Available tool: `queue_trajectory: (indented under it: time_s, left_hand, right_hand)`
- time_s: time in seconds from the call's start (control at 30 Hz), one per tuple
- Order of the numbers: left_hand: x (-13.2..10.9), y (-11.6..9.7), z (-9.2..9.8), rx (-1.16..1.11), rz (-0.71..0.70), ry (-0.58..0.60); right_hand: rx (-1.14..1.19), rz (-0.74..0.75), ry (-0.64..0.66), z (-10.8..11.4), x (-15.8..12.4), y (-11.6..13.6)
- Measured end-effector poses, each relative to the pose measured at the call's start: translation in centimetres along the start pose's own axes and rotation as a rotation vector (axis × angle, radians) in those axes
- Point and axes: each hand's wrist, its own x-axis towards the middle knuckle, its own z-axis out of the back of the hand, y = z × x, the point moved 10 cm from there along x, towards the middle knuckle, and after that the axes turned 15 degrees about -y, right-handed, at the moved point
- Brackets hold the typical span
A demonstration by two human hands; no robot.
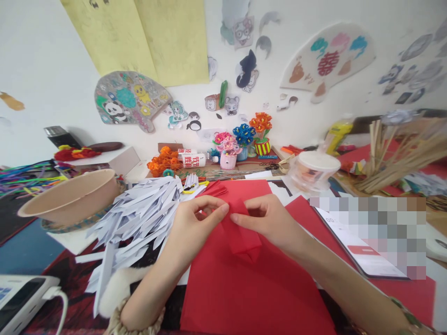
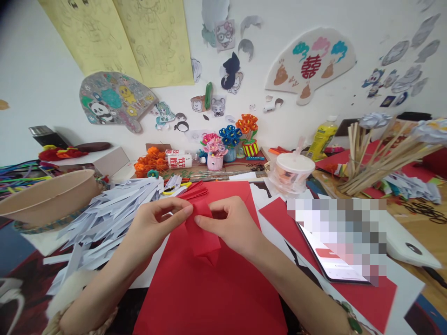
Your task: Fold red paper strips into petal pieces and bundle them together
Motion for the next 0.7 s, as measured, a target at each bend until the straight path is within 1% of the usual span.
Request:
queue_trajectory:
  time_s: [0.13,0.27,0.37,0.43,0.53,0.6,0.7]
  left_hand:
    - [0.0,-0.3,0.0,0.012,-0.026,0.000]
    - [0.0,-0.7,0.0,-0.006,-0.069,-0.023]
    - [0.2,-1.0,0.5,-0.015,-0.084,-0.062]
    - [0.4,-1.3,0.7,0.011,-0.112,-0.067]
    - [0.1,-1.9,-0.1,0.084,-0.165,0.024]
    - [-0.3,-1.8,-0.8,0.127,-0.167,0.090]
    - [-0.7,-1.6,-1.3,0.131,-0.169,0.101]
  right_hand:
    - [0.011,-0.003,0.020,-0.2,-0.1,0.1]
    - [0.020,0.004,0.020,-0.3,-0.3,0.6]
    - [0.017,0.004,0.008,-0.2,-0.3,0.8]
    - [0.012,0.004,0.003,-0.1,-0.4,0.8]
    - [0.021,0.017,-0.002,0.0,-0.2,0.8]
    - [0.049,0.033,-0.016,0.2,-0.1,0.8]
    - [0.071,0.044,-0.039,0.4,0.1,0.7]
